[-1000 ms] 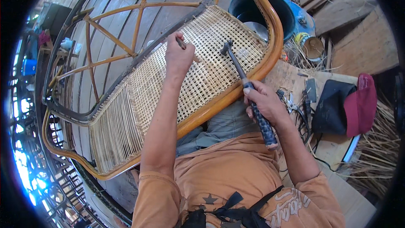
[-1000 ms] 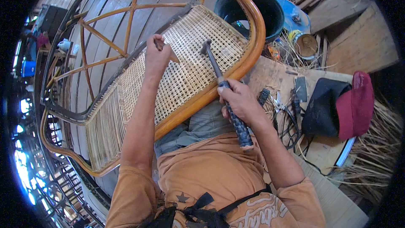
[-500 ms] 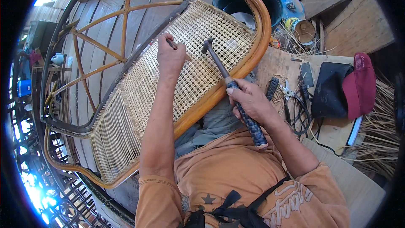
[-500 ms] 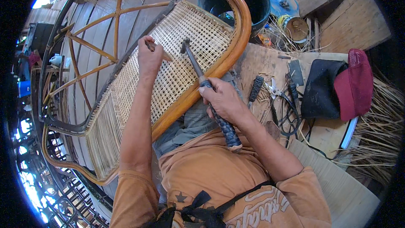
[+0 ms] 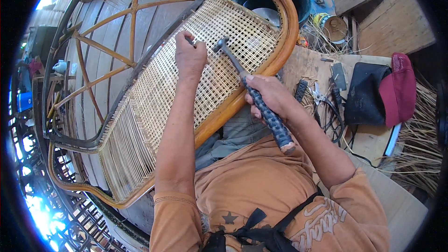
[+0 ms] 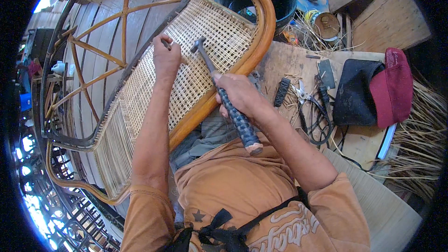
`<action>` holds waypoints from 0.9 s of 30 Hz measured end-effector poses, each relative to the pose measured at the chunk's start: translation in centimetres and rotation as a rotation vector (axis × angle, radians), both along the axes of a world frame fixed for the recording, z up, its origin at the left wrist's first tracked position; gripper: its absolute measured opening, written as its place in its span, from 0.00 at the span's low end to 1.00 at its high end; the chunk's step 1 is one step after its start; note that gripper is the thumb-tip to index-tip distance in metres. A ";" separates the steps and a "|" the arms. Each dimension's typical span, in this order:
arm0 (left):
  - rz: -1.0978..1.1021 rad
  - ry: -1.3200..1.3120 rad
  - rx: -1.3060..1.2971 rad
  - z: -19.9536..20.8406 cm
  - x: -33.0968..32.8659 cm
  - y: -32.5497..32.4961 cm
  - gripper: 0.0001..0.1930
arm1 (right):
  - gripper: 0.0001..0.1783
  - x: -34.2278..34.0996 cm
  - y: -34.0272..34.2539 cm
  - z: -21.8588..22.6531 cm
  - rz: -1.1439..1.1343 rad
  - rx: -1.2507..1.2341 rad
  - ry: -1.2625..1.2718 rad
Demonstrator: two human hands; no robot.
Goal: Repairing a rattan chair by securing the mesh seat with a hammer and chisel.
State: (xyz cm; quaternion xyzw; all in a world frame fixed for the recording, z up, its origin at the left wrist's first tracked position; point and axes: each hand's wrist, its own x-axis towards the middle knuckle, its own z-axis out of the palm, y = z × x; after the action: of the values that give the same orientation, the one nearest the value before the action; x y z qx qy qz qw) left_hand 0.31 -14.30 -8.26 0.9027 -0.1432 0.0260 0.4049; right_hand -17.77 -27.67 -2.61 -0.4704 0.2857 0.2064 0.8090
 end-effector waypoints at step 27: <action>-0.049 0.045 -0.092 2.1 -4.1 0.3 0.12 | 0.19 -5.1 -0.4 -0.1 -0.085 0.060 -0.031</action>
State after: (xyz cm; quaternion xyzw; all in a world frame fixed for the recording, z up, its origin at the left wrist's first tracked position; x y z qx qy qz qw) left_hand -3.79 -14.00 -6.13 0.8797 -0.1551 0.0024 0.4496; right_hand -22.86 -28.08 -2.69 -0.4364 0.2865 0.1731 0.8352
